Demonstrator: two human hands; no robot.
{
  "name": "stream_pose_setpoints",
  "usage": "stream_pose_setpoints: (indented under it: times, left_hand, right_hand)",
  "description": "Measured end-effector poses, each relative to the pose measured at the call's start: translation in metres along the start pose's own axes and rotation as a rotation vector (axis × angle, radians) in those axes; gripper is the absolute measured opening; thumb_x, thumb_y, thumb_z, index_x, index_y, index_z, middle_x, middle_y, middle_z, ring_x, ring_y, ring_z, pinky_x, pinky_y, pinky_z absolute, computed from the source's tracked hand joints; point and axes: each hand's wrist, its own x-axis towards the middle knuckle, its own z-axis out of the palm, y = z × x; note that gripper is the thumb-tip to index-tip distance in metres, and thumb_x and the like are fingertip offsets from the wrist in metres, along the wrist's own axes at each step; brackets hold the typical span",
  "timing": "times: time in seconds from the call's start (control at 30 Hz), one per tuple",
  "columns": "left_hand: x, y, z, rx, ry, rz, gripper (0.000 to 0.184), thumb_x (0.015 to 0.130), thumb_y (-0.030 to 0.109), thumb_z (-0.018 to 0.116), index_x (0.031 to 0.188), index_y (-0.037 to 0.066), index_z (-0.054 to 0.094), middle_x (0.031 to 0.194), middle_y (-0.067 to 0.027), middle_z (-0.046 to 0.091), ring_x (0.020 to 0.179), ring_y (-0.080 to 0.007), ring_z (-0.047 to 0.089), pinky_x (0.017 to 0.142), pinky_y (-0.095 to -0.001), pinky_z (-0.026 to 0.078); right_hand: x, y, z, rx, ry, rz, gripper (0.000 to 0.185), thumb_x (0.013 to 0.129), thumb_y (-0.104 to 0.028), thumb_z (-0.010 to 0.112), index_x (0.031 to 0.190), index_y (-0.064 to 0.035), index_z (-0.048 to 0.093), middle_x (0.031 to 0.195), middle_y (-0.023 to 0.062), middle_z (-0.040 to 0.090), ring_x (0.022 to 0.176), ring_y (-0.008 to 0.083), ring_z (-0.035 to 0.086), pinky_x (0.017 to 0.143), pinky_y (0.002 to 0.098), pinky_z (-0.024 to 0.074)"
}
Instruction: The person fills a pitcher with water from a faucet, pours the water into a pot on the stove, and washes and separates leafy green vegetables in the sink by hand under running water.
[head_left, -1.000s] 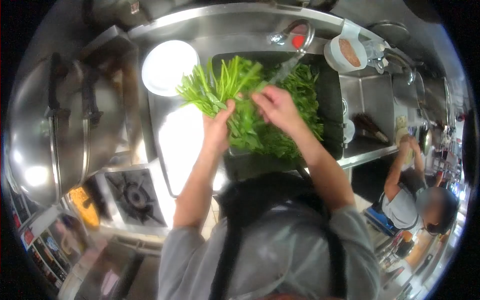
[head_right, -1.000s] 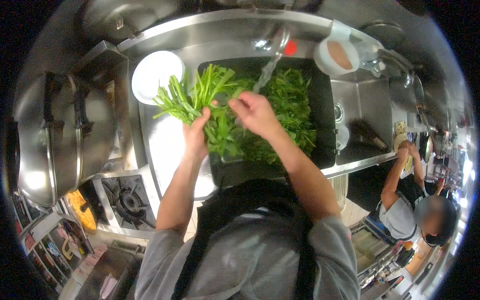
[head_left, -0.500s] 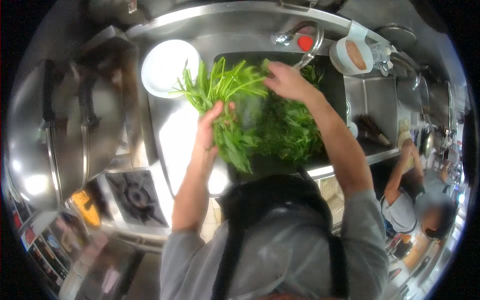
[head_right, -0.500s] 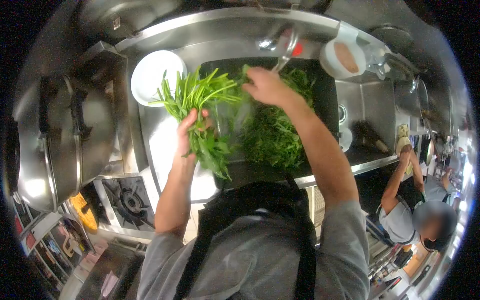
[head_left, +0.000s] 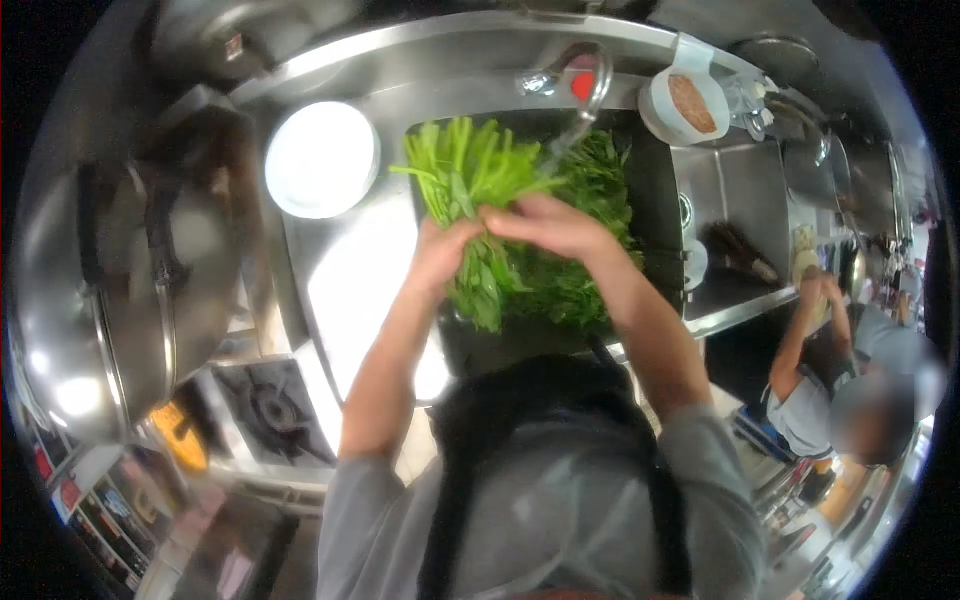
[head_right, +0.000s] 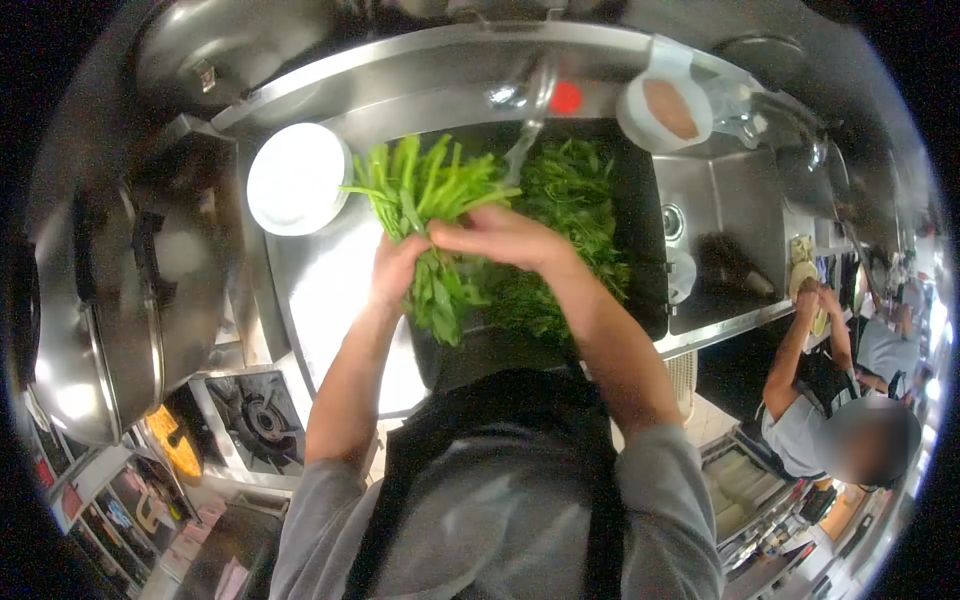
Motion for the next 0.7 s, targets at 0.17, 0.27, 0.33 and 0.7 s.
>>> stream_pose_setpoints:
  times: [0.17,0.27,0.33,0.7]
  left_hand:
    - [0.005,0.015,0.027,0.329,-0.018,-0.063,0.043,0.085,0.016,0.067,0.122,-0.002,0.054,0.101,-0.0116,0.066,0.092,-0.0196,0.066,0.078,-0.0321,0.054]
    - [0.021,0.030,0.036,0.588,-0.251,-0.205,0.059,0.084,0.031,0.073,0.129,-0.002,0.052,0.113,-0.0181,0.065,0.101,-0.0258,0.066,0.084,-0.0364,0.054]
    - [0.025,0.037,0.051,1.022,-0.382,-0.084,0.072,0.084,0.044,0.072,0.135,-0.001,0.050,0.124,-0.0255,0.061,0.115,-0.0332,0.061,0.096,-0.0410,0.050]
    - [0.064,0.041,0.092,0.950,-0.275,0.622,0.050,0.088,0.019,0.069,0.135,0.008,0.056,0.139,-0.0190,0.053,0.126,-0.0341,0.053,0.105,-0.0402,0.044]
  right_hand:
    - [0.012,0.009,0.003,0.379,0.227,0.085,0.080,0.076,-0.041,0.082,0.136,0.0009,0.049,0.126,0.0207,0.060,0.116,0.0321,0.060,0.100,0.0409,0.0496]
    - [0.010,0.025,-0.006,0.480,0.246,-0.098,0.062,0.084,-0.019,0.074,0.135,0.0034,0.048,0.123,0.0194,0.062,0.113,0.0299,0.062,0.096,0.0417,0.0513]
    - [0.003,0.031,-0.008,0.423,0.334,-0.070,0.058,0.082,-0.010,0.071,0.134,0.0036,0.050,0.126,0.0206,0.062,0.116,0.0296,0.061,0.100,0.0411,0.0494]
    - [-0.006,0.073,-0.047,0.421,0.542,-0.258,0.044,0.081,-0.011,0.070,0.122,-0.0013,0.058,0.110,0.0104,0.065,0.102,0.0212,0.063,0.089,0.0359,0.0516]
